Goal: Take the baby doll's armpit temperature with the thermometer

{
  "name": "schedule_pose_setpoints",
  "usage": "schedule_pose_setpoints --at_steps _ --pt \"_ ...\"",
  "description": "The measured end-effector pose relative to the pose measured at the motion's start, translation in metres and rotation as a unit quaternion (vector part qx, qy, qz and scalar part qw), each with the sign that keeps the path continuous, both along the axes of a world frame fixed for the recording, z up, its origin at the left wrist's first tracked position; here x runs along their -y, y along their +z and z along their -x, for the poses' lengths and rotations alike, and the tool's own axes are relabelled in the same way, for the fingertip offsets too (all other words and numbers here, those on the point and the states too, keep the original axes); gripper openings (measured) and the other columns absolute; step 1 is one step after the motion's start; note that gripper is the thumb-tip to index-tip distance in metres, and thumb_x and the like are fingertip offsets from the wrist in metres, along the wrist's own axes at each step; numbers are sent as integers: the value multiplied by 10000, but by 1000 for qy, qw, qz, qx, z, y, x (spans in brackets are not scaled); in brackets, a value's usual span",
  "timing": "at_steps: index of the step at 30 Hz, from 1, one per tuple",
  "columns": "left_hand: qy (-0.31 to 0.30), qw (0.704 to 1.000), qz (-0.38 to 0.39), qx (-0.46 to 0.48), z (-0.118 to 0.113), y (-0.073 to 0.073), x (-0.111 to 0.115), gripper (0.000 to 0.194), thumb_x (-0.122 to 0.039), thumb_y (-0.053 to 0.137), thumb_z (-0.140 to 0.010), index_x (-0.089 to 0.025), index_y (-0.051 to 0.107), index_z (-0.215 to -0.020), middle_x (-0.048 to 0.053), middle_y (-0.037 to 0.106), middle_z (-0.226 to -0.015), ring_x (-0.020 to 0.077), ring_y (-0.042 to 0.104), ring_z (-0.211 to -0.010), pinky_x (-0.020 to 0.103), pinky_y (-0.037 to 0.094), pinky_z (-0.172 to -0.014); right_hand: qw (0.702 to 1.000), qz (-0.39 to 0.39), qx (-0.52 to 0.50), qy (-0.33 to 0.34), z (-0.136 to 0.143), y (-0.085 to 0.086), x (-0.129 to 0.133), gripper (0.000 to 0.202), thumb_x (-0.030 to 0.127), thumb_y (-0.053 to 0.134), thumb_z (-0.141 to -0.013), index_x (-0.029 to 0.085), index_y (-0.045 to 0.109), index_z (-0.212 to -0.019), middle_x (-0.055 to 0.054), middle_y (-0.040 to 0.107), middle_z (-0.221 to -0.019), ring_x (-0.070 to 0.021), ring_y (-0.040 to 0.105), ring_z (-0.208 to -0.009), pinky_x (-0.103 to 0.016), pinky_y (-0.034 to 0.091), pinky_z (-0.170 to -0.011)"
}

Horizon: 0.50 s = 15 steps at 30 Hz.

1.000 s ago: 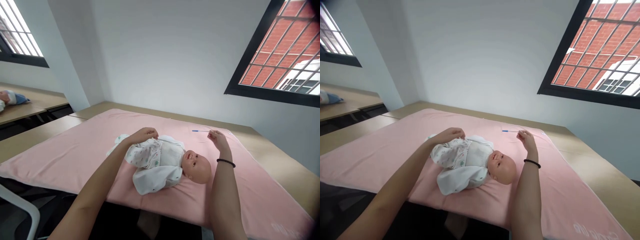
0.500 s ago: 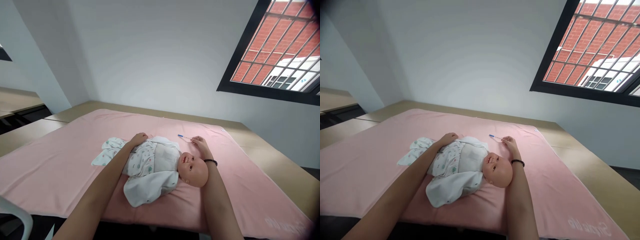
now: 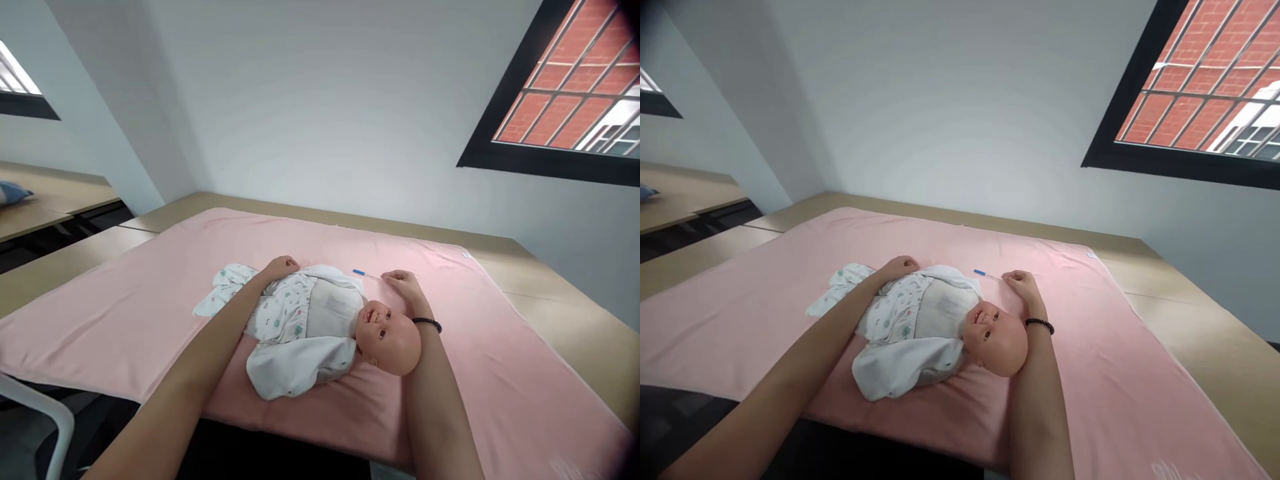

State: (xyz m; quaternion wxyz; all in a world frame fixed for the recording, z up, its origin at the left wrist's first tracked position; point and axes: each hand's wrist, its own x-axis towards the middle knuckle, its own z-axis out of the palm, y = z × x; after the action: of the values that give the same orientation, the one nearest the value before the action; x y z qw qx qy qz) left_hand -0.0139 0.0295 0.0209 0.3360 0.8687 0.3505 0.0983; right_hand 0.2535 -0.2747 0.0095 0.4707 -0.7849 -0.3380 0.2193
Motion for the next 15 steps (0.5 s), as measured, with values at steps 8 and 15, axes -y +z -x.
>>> schedule_pose_setpoints --at_steps 8,15 --pt "26 999 12 -25 3 -5 -2 334 -447 664 -761 -198 699 -980 78 768 -1040 260 705 -986 307 524 -837 963 122 -33 237 -27 76 29 593 577 690 -906 350 579 -1442 -76 558 -1504 -282 526 -1381 -391 506 -1069" --pt "0 998 59 4 3 -2 -10 420 -402 667 -719 -171 712 -1068 50 757 -917 215 690 -821 269 507 -707 893 319 57 313 35 103 -43 804 693 582 -910 277 415 -1577 -142 441 -1595 -320 531 -1361 -451 503 -1067"
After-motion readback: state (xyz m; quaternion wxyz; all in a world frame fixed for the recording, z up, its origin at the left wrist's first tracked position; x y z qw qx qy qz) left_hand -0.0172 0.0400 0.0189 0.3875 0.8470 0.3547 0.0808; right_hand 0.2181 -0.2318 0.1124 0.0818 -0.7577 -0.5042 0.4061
